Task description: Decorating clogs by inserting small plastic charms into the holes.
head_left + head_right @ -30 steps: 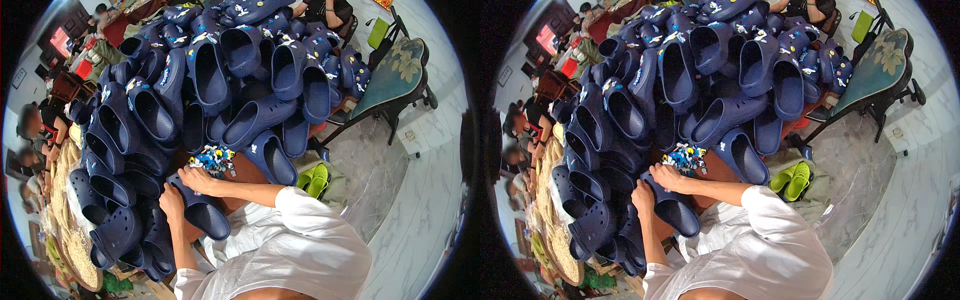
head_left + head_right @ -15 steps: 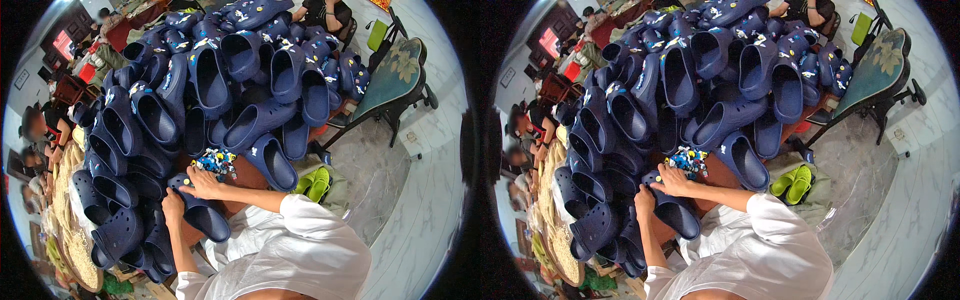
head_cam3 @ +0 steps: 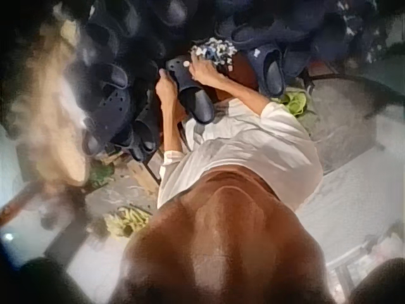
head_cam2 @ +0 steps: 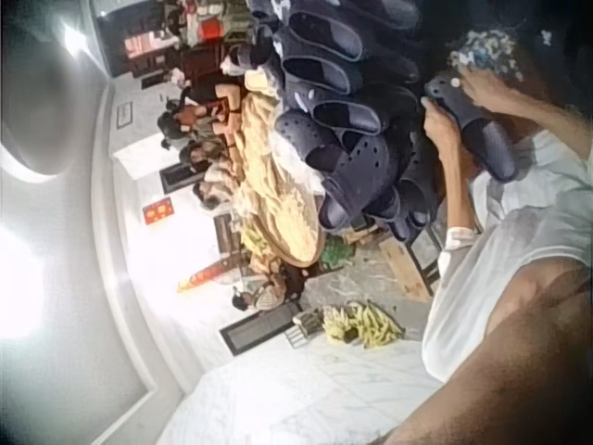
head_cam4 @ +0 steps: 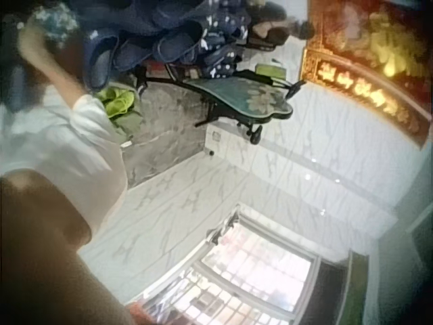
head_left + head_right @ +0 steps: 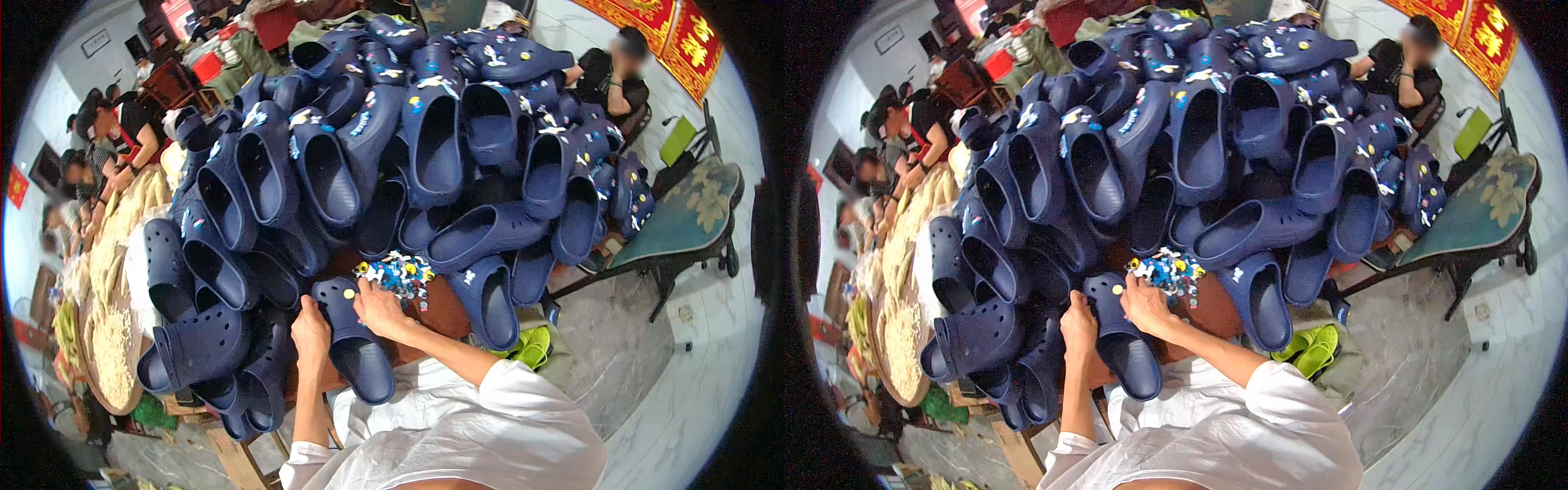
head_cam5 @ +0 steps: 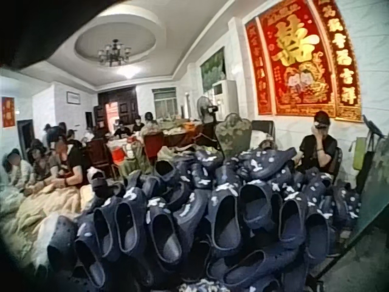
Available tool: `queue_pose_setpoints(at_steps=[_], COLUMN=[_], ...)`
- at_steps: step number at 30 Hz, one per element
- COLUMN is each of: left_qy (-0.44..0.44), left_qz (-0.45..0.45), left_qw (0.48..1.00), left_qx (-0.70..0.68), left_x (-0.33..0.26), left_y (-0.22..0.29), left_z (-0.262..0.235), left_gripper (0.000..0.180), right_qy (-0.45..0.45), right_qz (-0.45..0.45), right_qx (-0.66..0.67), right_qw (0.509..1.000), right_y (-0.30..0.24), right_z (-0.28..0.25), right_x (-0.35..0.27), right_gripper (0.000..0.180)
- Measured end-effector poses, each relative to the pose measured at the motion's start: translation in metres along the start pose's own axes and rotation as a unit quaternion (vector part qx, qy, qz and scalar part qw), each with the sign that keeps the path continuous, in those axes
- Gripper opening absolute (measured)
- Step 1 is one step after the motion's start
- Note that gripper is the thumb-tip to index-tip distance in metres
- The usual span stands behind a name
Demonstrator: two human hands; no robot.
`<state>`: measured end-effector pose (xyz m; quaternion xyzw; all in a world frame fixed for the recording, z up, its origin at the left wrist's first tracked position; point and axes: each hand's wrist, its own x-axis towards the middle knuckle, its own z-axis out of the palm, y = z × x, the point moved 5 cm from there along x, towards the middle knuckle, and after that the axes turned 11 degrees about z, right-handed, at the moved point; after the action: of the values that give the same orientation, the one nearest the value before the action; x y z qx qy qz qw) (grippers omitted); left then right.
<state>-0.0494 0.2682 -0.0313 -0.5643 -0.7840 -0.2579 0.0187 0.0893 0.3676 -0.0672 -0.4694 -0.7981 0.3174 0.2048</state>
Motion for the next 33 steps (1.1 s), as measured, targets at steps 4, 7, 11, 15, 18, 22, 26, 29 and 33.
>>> queue_pose_setpoints(at_steps=[4, 7, 11, 15, 18, 22, 26, 29, 33], left_qy=[0.029, -0.044, -0.088, -0.122, -0.141, -0.157, -0.159, -0.084, 0.031], left_qz=[0.022, 0.065, 0.157, 0.223, 0.254, 0.242, 0.226, 0.194, 0.115], left_qw=[0.999, 0.997, 0.984, 0.967, 0.957, 0.957, 0.961, 0.971, 0.980], left_qx=[0.008, -0.013, -0.015, 0.006, 0.010, 0.006, -0.002, -0.113, -0.157], left_x=[0.012, 0.037, 0.060, 0.078, 0.083, 0.082, 0.074, 0.063, 0.032], left_y=[0.019, 0.045, 0.063, 0.078, 0.094, 0.097, 0.102, 0.095, 0.071], left_z=[-0.010, 0.003, 0.040, 0.076, 0.089, 0.099, 0.077, 0.029, -0.026], left_gripper=[0.013, 0.021, 0.022, 0.016, 0.018, 0.018, 0.017, 0.027, 0.033], right_qy=[-0.069, -0.051, -0.029, -0.069, -0.108, -0.108, -0.100, -0.041, -0.079], right_qz=[0.001, -0.022, -0.043, -0.003, 0.050, 0.073, 0.065, -0.014, -0.002], right_qx=[0.019, 0.038, 0.061, 0.091, 0.099, 0.107, 0.102, 0.096, 0.112], right_qw=[0.997, 0.998, 0.997, 0.993, 0.988, 0.986, 0.988, 0.994, 0.990], right_y=[-0.007, -0.005, 0.002, 0.010, 0.019, 0.022, 0.021, 0.018, 0.015], right_z=[0.002, -0.007, -0.011, -0.012, -0.004, -0.001, 0.000, -0.002, -0.014], right_x=[-0.003, -0.014, -0.035, -0.034, -0.033, -0.037, -0.043, -0.045, -0.034], right_gripper=[0.029, 0.029, 0.052, 0.081, 0.079, 0.077, 0.077, 0.077, 0.051])
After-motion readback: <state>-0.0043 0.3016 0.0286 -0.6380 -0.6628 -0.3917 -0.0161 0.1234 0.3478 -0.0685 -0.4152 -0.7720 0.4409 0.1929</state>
